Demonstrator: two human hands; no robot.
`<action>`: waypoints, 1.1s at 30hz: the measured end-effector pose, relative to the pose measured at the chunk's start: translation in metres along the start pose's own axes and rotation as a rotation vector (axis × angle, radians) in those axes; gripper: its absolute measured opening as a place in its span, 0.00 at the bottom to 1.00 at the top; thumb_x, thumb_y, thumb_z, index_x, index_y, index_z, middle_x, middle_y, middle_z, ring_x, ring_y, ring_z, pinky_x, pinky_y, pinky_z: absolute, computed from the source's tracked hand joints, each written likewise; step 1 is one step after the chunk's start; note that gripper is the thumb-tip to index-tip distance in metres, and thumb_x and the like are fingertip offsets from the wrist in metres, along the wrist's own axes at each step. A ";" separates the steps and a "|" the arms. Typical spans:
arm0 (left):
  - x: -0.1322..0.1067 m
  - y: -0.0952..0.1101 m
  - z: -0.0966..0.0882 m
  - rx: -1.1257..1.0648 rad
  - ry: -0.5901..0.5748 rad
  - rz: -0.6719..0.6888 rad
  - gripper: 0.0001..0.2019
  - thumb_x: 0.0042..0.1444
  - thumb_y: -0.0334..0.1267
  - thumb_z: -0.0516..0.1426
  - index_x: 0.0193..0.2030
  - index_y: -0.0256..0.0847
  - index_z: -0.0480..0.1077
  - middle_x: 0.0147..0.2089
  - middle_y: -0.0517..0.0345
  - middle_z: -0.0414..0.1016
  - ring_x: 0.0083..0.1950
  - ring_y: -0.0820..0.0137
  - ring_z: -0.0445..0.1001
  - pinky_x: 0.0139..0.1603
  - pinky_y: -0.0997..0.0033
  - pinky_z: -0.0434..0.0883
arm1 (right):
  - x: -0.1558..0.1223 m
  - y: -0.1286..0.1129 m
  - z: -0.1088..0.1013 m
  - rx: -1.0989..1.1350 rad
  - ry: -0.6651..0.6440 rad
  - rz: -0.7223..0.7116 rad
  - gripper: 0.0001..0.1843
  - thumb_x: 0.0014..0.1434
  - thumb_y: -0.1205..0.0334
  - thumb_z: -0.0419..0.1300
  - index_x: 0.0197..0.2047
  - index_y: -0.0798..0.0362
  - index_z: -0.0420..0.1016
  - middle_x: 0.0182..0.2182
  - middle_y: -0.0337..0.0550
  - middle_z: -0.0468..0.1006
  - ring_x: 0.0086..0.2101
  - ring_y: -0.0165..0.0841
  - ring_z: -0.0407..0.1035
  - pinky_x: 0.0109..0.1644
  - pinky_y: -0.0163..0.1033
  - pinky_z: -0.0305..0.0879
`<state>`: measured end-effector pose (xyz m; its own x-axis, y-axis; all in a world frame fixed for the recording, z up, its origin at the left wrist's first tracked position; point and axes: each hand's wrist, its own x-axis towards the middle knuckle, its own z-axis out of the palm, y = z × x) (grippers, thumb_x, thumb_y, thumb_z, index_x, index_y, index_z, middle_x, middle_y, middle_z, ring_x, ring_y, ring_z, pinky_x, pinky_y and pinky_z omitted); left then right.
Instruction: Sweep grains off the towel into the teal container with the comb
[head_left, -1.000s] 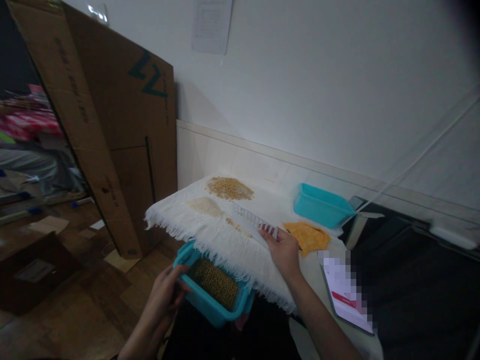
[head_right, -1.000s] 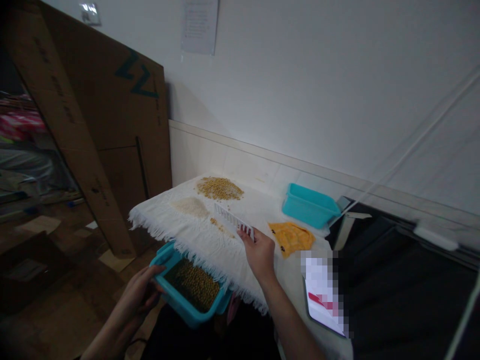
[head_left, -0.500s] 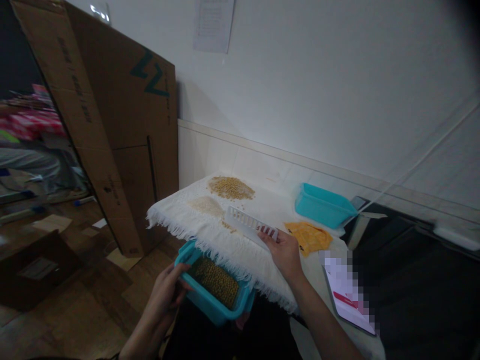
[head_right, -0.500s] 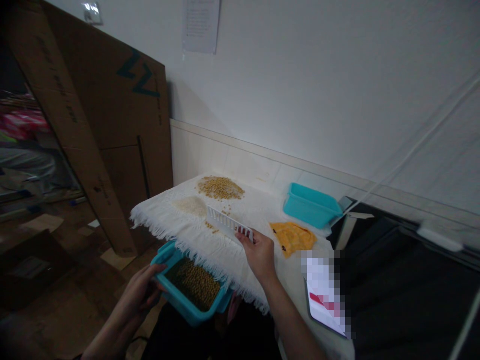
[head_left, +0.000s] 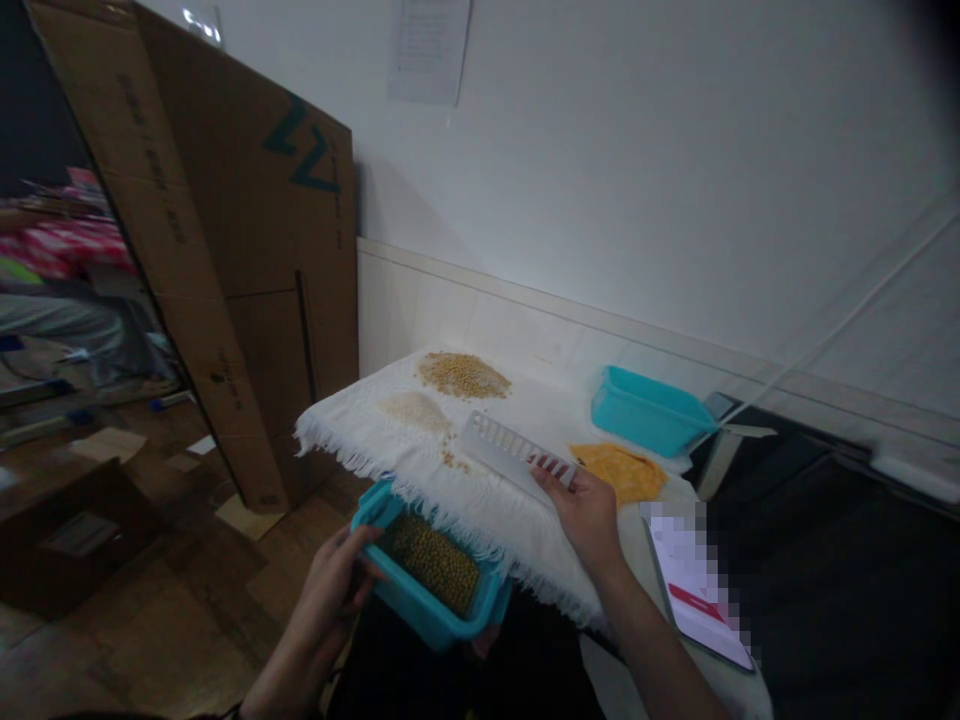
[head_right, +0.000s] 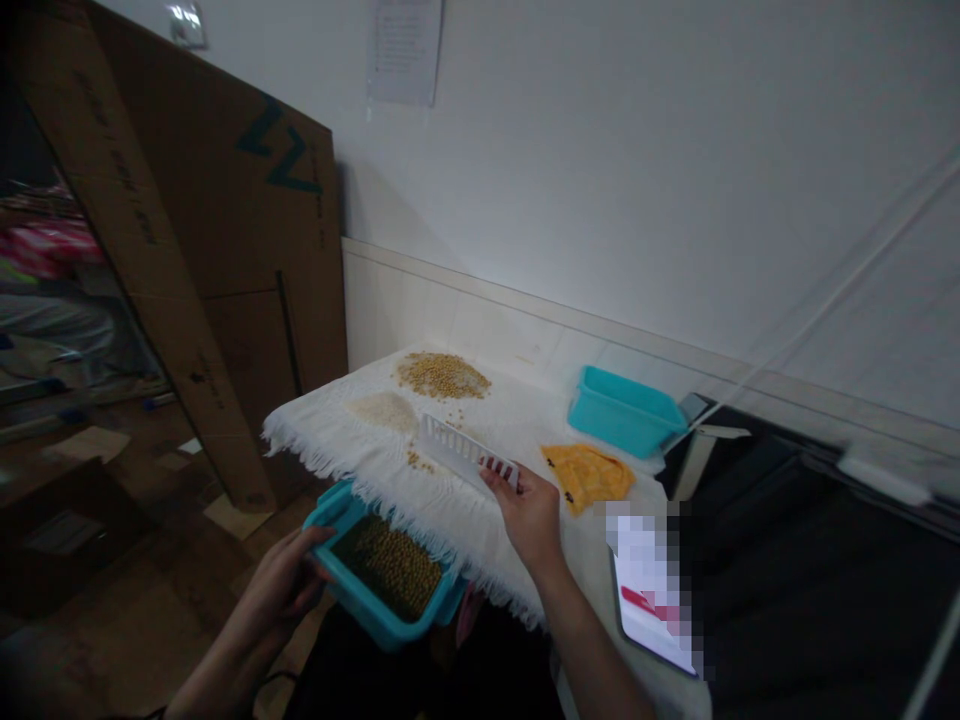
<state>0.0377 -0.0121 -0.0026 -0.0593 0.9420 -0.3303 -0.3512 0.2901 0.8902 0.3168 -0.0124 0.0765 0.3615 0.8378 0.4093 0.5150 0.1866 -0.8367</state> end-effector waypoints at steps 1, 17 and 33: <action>0.000 0.000 0.000 -0.003 -0.006 -0.007 0.15 0.42 0.48 0.67 0.23 0.43 0.68 0.11 0.62 0.70 0.08 0.80 0.52 0.09 0.81 0.45 | -0.001 0.001 -0.004 -0.004 0.028 0.003 0.18 0.52 0.45 0.66 0.32 0.52 0.87 0.28 0.45 0.86 0.30 0.43 0.79 0.34 0.42 0.73; -0.002 -0.005 -0.001 0.022 -0.033 -0.020 0.14 0.45 0.49 0.66 0.28 0.43 0.69 0.13 0.59 0.74 0.08 0.80 0.52 0.10 0.82 0.44 | -0.028 0.013 -0.028 -0.064 0.118 0.087 0.21 0.51 0.43 0.66 0.34 0.52 0.87 0.32 0.47 0.87 0.33 0.46 0.81 0.36 0.45 0.75; -0.004 -0.006 0.003 0.036 -0.054 -0.024 0.14 0.45 0.48 0.66 0.30 0.43 0.69 0.12 0.64 0.71 0.09 0.81 0.53 0.10 0.83 0.45 | -0.026 0.006 -0.007 -0.001 0.045 0.058 0.22 0.53 0.42 0.66 0.38 0.53 0.87 0.33 0.47 0.88 0.32 0.45 0.81 0.36 0.44 0.76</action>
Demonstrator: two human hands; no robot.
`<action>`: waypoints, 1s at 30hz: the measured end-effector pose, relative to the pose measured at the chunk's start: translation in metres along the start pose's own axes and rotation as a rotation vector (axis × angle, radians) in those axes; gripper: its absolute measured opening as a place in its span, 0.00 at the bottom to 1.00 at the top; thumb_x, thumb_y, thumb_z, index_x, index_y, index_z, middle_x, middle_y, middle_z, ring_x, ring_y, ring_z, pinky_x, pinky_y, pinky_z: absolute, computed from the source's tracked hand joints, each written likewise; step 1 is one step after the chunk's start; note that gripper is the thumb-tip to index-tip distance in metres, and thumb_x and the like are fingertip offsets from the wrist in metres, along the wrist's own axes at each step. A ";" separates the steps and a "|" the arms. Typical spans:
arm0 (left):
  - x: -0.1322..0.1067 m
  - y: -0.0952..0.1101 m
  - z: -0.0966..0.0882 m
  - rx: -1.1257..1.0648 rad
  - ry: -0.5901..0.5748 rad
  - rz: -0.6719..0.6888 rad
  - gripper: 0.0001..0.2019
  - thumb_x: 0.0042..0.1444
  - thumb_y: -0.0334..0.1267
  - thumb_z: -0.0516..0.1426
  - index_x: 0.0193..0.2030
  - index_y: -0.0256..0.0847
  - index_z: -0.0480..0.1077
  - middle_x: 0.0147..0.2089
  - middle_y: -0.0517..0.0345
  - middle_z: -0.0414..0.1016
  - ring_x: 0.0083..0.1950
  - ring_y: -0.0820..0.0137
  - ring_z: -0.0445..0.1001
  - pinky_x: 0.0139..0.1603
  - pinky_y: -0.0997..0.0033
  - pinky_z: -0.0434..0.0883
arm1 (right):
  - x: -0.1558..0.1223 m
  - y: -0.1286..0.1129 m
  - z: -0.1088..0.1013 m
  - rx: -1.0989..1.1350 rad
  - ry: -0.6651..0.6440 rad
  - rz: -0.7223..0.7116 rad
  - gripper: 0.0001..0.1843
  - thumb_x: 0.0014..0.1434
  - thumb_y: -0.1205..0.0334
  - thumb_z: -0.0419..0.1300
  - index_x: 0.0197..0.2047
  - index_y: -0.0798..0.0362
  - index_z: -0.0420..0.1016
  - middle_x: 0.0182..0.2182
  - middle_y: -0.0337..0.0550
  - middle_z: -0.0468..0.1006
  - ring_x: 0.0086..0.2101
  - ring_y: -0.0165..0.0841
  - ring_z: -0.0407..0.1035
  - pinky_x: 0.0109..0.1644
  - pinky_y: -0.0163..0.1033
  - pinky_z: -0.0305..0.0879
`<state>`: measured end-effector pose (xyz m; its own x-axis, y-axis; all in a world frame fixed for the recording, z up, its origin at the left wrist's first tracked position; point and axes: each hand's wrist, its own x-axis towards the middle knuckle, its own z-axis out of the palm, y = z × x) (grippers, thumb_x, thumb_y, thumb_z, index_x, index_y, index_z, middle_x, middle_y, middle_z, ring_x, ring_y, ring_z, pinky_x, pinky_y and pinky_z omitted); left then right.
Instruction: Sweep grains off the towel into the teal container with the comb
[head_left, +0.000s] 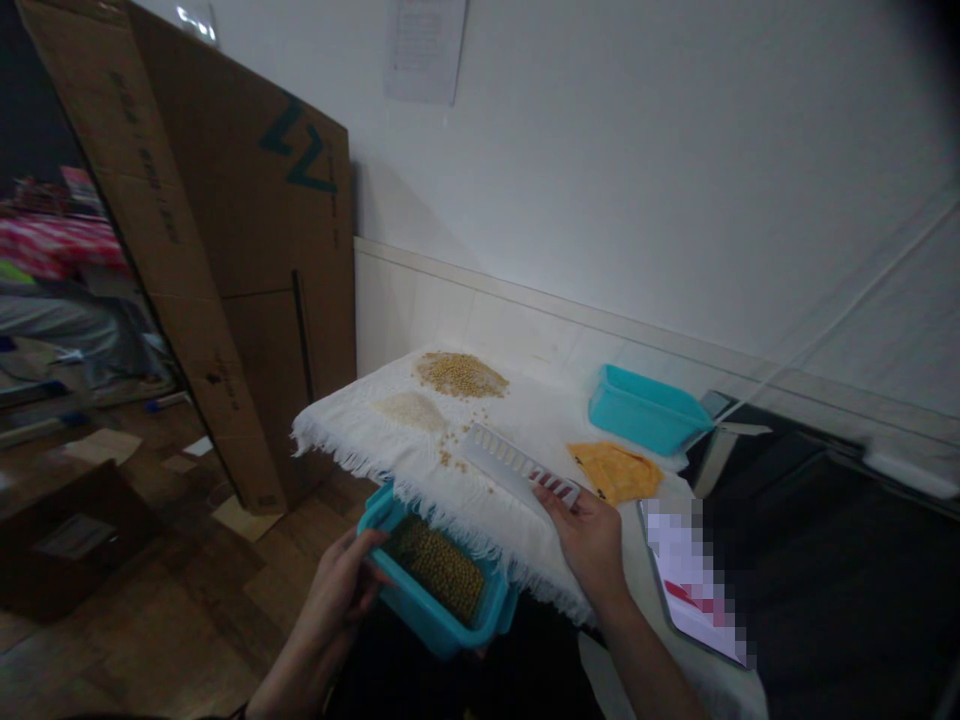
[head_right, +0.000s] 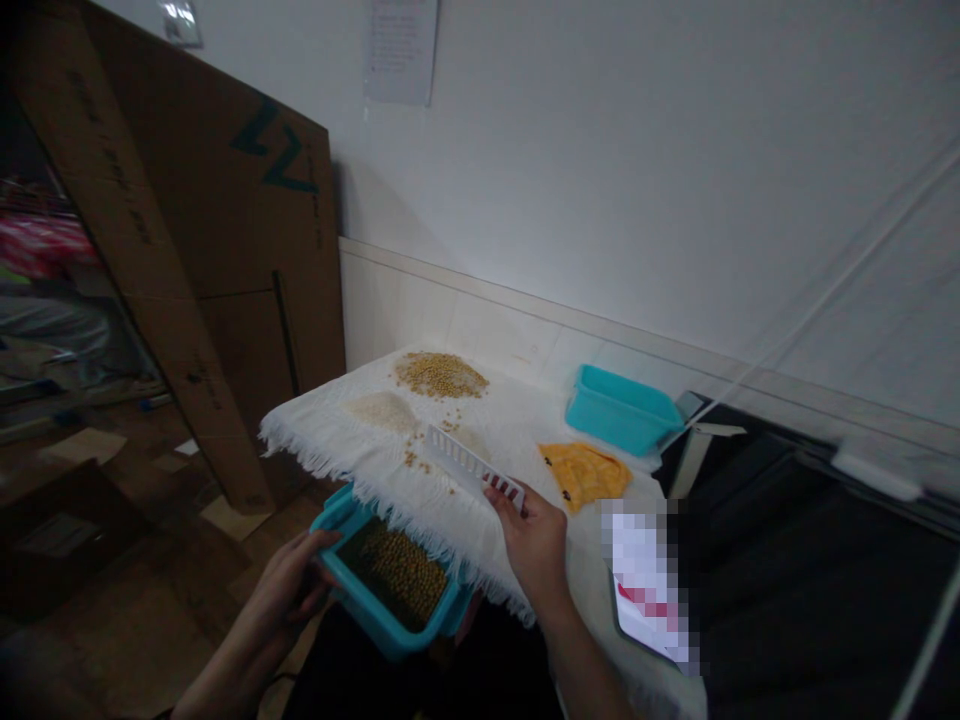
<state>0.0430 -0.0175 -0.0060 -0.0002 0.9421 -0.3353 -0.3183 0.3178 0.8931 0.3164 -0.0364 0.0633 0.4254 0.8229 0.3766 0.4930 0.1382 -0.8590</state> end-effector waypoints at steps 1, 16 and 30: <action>0.000 0.000 0.000 0.000 -0.004 0.004 0.14 0.45 0.49 0.65 0.30 0.43 0.70 0.12 0.63 0.72 0.09 0.81 0.53 0.10 0.83 0.45 | 0.001 0.000 0.002 0.012 -0.011 -0.004 0.22 0.53 0.43 0.66 0.38 0.53 0.87 0.34 0.47 0.88 0.32 0.45 0.81 0.36 0.43 0.76; 0.002 0.001 0.003 0.005 0.013 0.011 0.14 0.41 0.49 0.65 0.25 0.43 0.68 0.11 0.59 0.73 0.08 0.81 0.51 0.09 0.82 0.44 | 0.008 -0.005 0.004 0.051 -0.083 -0.021 0.18 0.53 0.46 0.67 0.37 0.52 0.87 0.32 0.44 0.87 0.32 0.44 0.81 0.37 0.43 0.76; -0.001 0.006 0.005 0.000 0.014 -0.012 0.13 0.41 0.48 0.64 0.26 0.44 0.68 0.11 0.60 0.72 0.07 0.80 0.51 0.09 0.81 0.45 | 0.002 0.001 -0.002 0.060 -0.101 -0.001 0.18 0.52 0.46 0.68 0.36 0.52 0.88 0.32 0.45 0.87 0.32 0.43 0.81 0.36 0.42 0.75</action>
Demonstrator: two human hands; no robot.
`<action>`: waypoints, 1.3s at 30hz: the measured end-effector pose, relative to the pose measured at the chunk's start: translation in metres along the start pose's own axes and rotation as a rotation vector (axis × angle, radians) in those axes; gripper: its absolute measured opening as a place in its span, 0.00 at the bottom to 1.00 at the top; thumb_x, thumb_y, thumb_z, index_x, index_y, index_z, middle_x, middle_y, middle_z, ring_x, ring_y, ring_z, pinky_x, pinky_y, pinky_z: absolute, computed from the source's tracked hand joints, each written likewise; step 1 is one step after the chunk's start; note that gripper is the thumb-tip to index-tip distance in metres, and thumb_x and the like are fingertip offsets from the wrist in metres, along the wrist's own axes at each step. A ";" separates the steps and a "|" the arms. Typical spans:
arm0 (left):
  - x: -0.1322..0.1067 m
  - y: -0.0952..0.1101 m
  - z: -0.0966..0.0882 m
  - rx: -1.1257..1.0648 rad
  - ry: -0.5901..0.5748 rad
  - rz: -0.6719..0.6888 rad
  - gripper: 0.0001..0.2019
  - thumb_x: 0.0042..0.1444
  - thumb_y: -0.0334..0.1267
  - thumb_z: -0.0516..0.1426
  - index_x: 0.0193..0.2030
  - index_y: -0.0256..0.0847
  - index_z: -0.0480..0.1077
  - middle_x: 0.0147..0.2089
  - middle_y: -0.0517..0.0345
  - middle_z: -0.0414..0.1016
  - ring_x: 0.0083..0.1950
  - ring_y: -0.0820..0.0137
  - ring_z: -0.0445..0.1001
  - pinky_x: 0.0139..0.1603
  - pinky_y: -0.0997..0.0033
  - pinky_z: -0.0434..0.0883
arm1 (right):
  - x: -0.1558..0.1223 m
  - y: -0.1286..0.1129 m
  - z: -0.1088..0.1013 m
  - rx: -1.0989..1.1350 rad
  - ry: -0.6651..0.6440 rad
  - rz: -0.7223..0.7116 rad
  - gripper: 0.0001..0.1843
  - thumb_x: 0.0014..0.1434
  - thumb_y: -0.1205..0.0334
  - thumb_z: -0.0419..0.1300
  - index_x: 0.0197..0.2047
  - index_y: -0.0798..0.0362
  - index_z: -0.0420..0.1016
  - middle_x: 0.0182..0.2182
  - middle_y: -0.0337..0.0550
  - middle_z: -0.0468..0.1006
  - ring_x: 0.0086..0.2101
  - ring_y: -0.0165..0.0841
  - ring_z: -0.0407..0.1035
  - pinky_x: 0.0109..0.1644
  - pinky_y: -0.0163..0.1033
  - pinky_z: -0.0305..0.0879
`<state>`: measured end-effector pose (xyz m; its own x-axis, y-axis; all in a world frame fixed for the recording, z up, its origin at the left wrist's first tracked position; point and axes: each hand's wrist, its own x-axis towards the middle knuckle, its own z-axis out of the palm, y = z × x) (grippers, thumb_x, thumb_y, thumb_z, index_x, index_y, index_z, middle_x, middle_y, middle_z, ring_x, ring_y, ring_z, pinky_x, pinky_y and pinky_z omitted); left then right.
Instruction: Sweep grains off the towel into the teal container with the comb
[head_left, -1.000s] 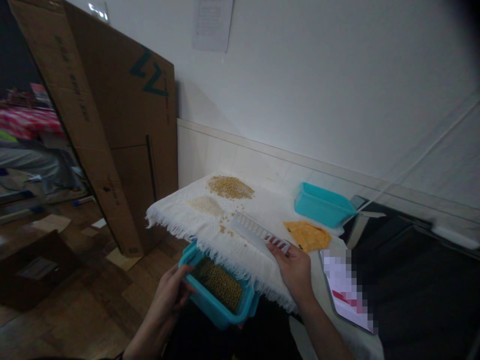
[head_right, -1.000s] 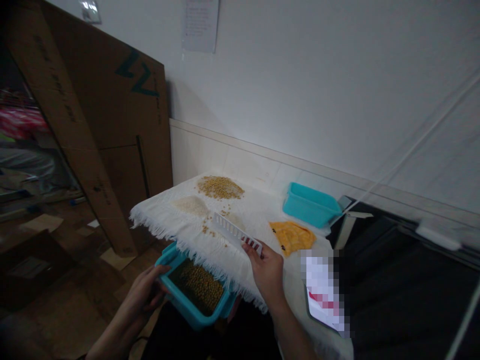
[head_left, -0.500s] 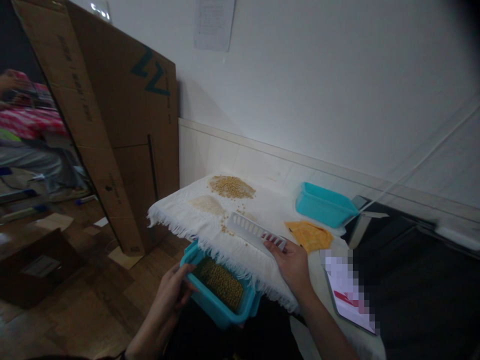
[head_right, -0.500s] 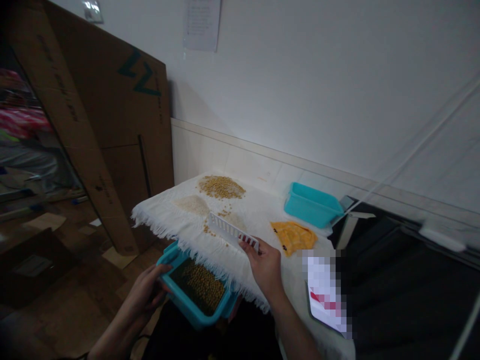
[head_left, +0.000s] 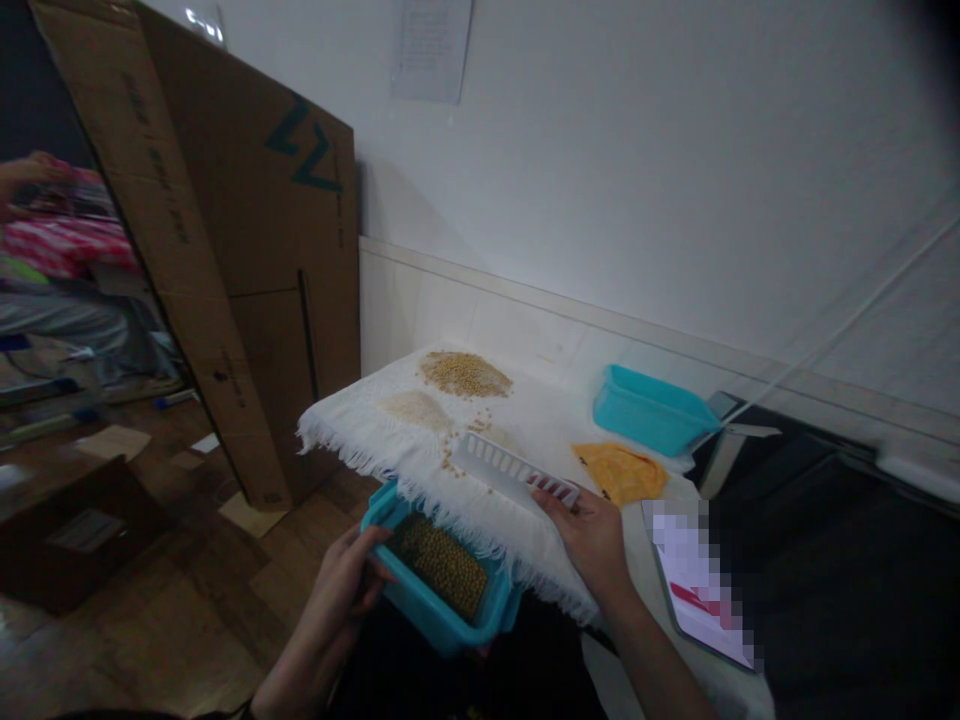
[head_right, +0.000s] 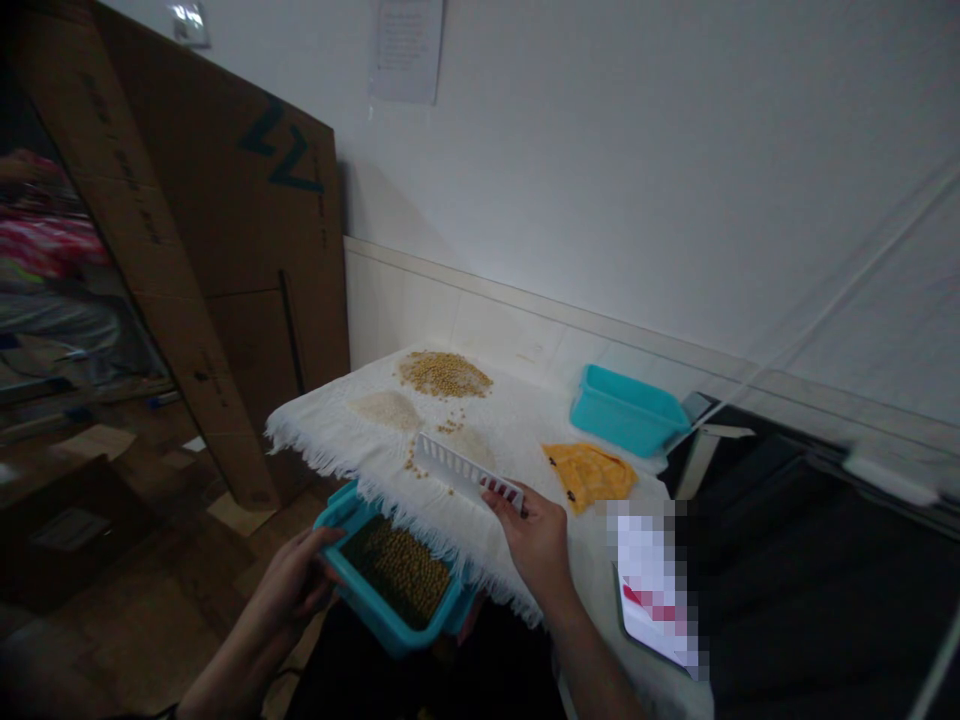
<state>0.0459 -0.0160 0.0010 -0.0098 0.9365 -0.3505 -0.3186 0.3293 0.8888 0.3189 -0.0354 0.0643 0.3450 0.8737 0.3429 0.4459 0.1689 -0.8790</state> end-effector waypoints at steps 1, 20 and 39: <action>0.000 0.000 0.000 -0.001 0.002 0.002 0.12 0.42 0.47 0.64 0.27 0.44 0.69 0.11 0.60 0.72 0.08 0.80 0.52 0.09 0.82 0.45 | -0.001 0.000 -0.001 -0.004 0.003 -0.003 0.18 0.52 0.46 0.68 0.36 0.52 0.88 0.32 0.45 0.87 0.32 0.43 0.81 0.36 0.42 0.76; 0.003 -0.003 -0.009 -0.038 0.008 0.010 0.14 0.46 0.48 0.66 0.29 0.43 0.69 0.13 0.62 0.74 0.09 0.80 0.53 0.10 0.82 0.46 | -0.018 -0.009 0.000 -0.032 -0.031 -0.088 0.11 0.54 0.50 0.68 0.36 0.46 0.88 0.31 0.41 0.87 0.31 0.41 0.82 0.36 0.40 0.79; 0.001 0.008 -0.009 -0.080 0.069 0.051 0.14 0.39 0.47 0.67 0.23 0.43 0.68 0.11 0.63 0.70 0.08 0.81 0.51 0.09 0.81 0.44 | -0.015 -0.004 0.029 -0.045 0.095 -0.091 0.18 0.57 0.46 0.67 0.39 0.51 0.88 0.36 0.46 0.88 0.34 0.43 0.83 0.37 0.40 0.79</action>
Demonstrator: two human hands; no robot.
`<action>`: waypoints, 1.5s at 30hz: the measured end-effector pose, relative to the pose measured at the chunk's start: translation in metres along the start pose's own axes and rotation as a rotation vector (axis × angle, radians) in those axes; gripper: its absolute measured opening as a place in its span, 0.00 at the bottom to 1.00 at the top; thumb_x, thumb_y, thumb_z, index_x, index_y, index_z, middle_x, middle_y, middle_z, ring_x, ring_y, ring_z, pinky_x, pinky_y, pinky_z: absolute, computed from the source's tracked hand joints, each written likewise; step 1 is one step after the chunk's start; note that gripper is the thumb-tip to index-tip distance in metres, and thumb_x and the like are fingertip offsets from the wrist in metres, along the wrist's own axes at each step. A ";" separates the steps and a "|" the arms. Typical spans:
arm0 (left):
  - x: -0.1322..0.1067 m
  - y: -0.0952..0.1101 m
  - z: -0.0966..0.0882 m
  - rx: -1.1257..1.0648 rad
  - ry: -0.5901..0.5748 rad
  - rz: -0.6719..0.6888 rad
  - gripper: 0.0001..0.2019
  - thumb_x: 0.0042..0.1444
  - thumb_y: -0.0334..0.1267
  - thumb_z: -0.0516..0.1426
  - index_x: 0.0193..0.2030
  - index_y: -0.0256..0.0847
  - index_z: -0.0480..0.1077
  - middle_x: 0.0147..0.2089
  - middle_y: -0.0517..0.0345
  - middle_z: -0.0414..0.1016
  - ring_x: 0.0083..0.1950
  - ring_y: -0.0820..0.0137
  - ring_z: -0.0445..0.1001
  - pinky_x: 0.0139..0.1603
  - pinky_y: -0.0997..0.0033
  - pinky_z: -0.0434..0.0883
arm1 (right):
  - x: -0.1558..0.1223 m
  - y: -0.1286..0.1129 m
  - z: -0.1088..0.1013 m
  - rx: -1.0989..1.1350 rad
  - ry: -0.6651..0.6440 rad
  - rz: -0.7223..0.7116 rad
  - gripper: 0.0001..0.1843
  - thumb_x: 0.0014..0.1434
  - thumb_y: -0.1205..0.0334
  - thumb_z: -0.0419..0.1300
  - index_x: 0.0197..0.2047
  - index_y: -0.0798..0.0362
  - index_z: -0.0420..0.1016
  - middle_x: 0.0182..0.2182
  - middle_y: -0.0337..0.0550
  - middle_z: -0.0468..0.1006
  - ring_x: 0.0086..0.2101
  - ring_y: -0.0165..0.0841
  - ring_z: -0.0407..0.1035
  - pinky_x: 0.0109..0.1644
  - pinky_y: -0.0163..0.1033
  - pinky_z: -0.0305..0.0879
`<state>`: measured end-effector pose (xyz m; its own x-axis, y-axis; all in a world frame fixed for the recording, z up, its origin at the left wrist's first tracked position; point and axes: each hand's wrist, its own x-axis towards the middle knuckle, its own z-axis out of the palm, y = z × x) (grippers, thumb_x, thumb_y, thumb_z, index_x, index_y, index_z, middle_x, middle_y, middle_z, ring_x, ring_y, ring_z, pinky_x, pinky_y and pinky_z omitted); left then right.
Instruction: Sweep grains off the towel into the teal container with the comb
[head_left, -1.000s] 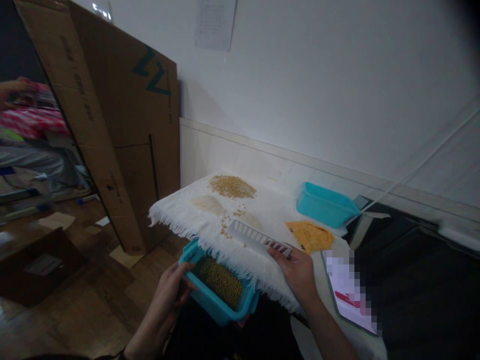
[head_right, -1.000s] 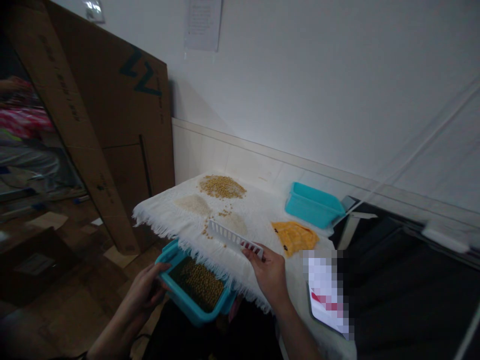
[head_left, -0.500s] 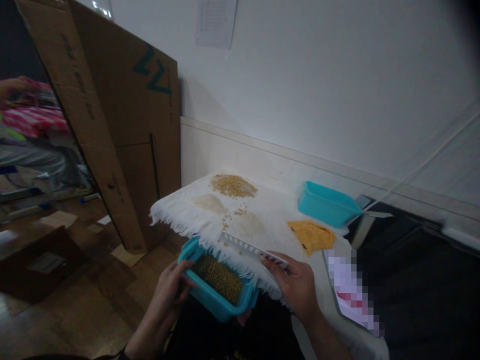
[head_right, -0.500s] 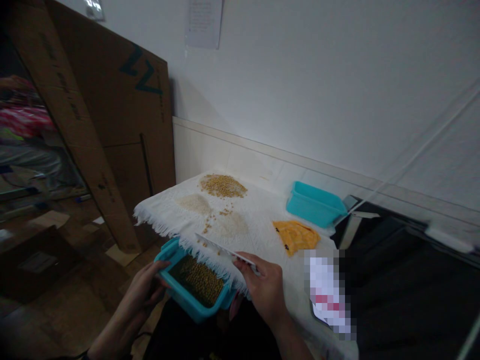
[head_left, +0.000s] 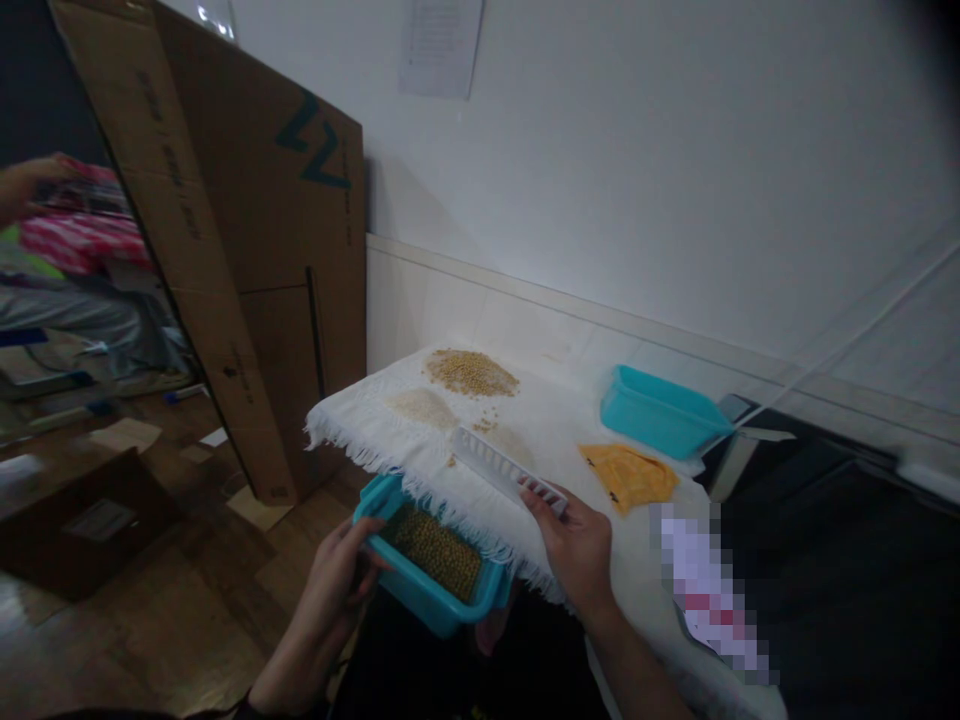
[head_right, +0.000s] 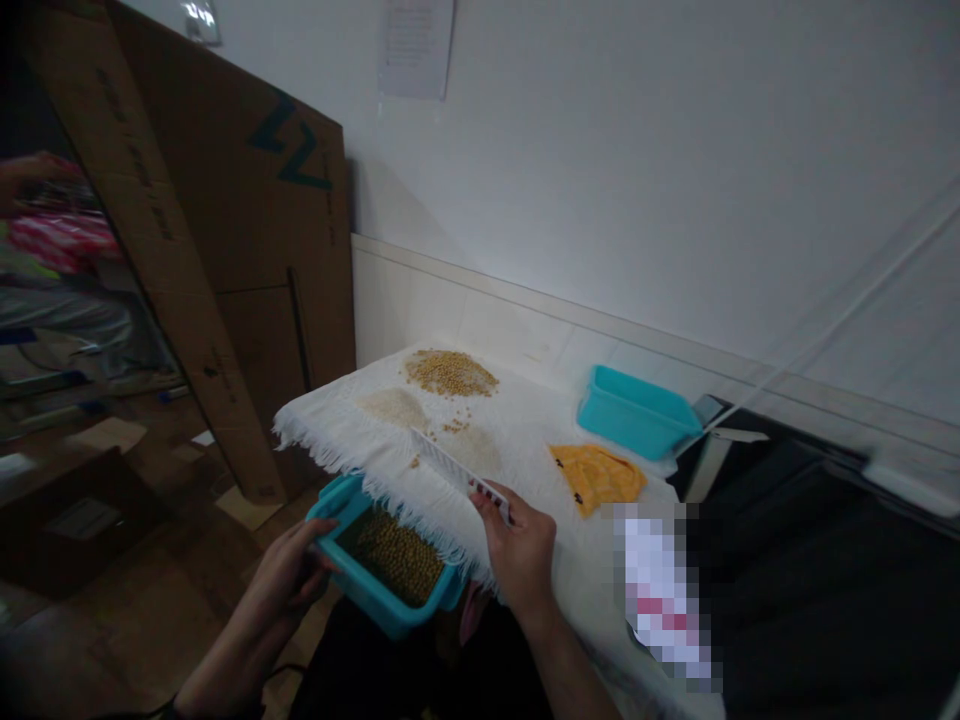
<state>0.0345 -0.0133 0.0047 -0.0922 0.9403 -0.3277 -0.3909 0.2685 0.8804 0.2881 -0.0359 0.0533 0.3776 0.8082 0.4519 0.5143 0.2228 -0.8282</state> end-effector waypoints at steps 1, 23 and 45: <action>0.002 -0.001 -0.001 0.000 -0.007 -0.003 0.14 0.40 0.47 0.67 0.23 0.43 0.68 0.11 0.62 0.71 0.08 0.81 0.52 0.09 0.81 0.45 | 0.001 0.001 0.001 0.000 -0.004 0.001 0.18 0.57 0.46 0.67 0.40 0.51 0.88 0.36 0.46 0.88 0.35 0.43 0.83 0.38 0.40 0.79; 0.006 -0.004 -0.006 0.008 -0.017 -0.011 0.14 0.41 0.49 0.66 0.23 0.43 0.70 0.10 0.62 0.69 0.07 0.80 0.52 0.09 0.81 0.44 | 0.007 0.001 0.001 -0.019 -0.034 -0.009 0.19 0.57 0.45 0.66 0.39 0.52 0.87 0.35 0.45 0.88 0.34 0.43 0.82 0.38 0.40 0.77; 0.003 -0.002 -0.003 0.004 0.004 0.002 0.14 0.39 0.47 0.66 0.25 0.43 0.69 0.11 0.61 0.72 0.07 0.81 0.52 0.09 0.82 0.46 | -0.003 -0.007 -0.001 -0.011 -0.035 -0.061 0.15 0.57 0.49 0.67 0.37 0.52 0.88 0.33 0.45 0.88 0.31 0.40 0.83 0.35 0.37 0.77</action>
<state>0.0321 -0.0115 0.0006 -0.0963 0.9399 -0.3276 -0.3871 0.2679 0.8823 0.2844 -0.0404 0.0579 0.3179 0.8119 0.4897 0.5444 0.2666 -0.7953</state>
